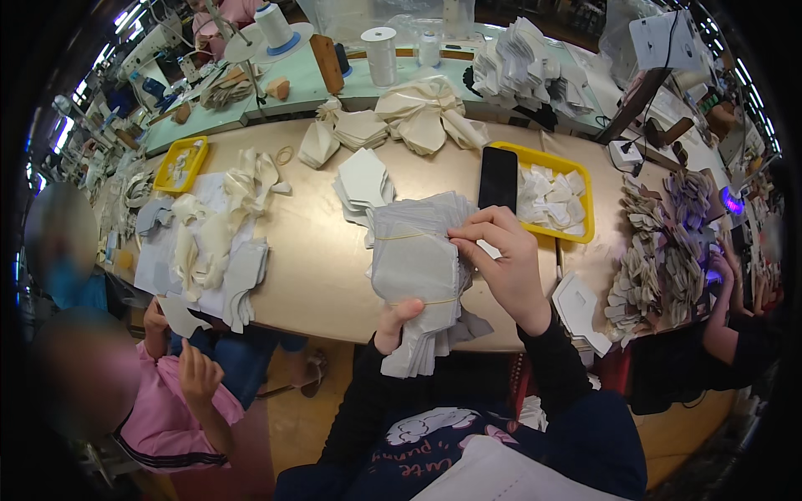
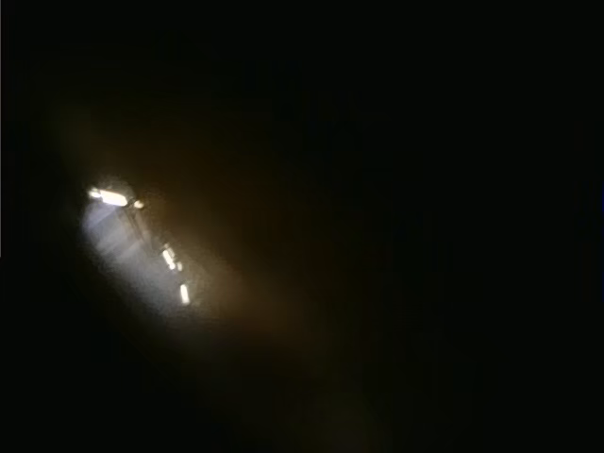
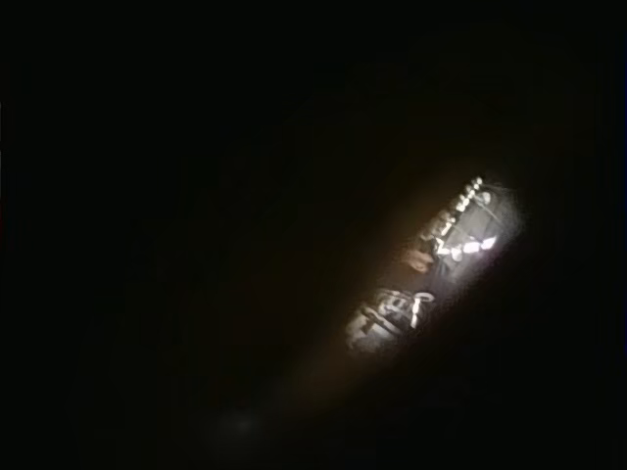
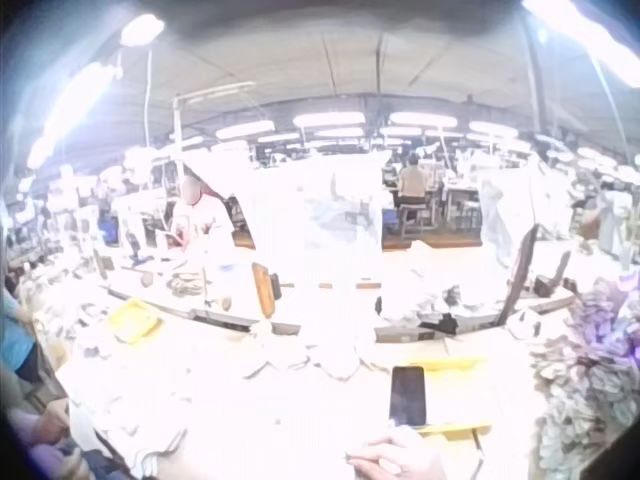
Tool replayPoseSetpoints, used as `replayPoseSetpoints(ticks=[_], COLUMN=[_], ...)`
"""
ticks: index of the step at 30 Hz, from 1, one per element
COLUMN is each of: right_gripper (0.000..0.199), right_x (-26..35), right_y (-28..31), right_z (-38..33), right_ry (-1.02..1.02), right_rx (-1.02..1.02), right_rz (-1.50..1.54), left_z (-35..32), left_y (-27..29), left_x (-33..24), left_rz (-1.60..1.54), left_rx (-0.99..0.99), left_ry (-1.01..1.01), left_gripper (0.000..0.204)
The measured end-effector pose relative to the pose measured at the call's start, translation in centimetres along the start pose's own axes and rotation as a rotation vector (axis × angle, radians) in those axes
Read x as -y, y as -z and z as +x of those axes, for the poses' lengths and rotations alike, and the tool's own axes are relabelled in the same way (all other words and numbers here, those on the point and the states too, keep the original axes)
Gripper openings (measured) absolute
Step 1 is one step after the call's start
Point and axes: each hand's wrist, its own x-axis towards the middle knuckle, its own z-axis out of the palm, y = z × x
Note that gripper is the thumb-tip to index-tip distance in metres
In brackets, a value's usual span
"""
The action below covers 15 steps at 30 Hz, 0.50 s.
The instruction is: The person folds white fabric pieces by hand, aligns edges, and stacks them into neat piles on the table. The person also picks up and transfers stacks of folded pieces to a yellow tray and a red basket.
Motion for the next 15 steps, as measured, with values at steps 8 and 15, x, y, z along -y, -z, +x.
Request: replayPoseSetpoints(ticks=[8,15], right_gripper=[0.009,0.019], right_x=[0.4,-0.1], right_y=[2.0,3.4], right_z=[-1.2,-2.9], right_ry=[0.009,0.156], right_rx=[0.243,0.22], right_rz=[0.143,0.04], left_z=[0.7,1.8], left_y=[1.5,0.0], left_x=[1.2,1.2], left_rz=[0.212,0.139], left_rx=[-0.116,-0.123], left_ry=[0.015,-0.036], left_gripper=[0.062,0.063])
